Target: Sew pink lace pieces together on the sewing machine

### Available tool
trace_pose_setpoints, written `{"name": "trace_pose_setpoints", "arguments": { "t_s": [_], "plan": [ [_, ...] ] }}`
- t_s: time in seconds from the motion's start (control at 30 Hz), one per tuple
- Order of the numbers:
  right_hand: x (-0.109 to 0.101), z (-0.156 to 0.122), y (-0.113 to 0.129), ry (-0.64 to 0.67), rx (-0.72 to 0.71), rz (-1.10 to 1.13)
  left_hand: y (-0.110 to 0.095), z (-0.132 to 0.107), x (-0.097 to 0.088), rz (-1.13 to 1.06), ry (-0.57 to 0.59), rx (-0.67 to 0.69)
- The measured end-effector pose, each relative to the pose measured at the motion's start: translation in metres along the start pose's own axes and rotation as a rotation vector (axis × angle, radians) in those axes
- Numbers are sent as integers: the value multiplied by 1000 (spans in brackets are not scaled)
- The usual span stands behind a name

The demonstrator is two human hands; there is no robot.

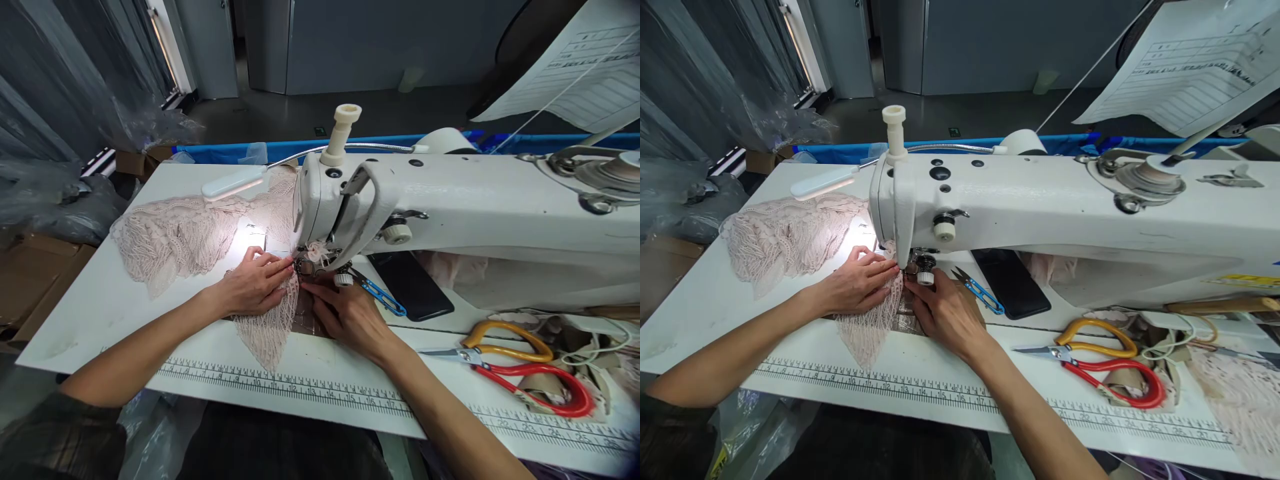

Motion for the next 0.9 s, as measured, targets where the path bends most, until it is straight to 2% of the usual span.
{"name": "trace_pose_setpoints", "arguments": {
  "t_s": [0.13, 0.5, 0.73, 0.9],
  "plan": [
    [1, 0, -2, -8, -40, -66, -1, 1, -2, 34, -6, 7],
    [-1, 2, 10, 18, -100, -62, -2, 3, -2, 61, -18, 15],
    [0, 1, 9, -28, -120, -118, -2, 1, -3, 30, 31, -7],
    [-2, 1, 12, -9, -106, -133, 2, -1, -4, 9, 120, 9]
  ]
}}
Point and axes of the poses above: each hand's wrist, its own z-axis towards the middle knuckle, its own x-axis out of the palm, y = z × x, the point moved 1 cm from there along z, towards the middle knuckle, and after that the axes turned 10 degrees about y, right-handed, at the moved point
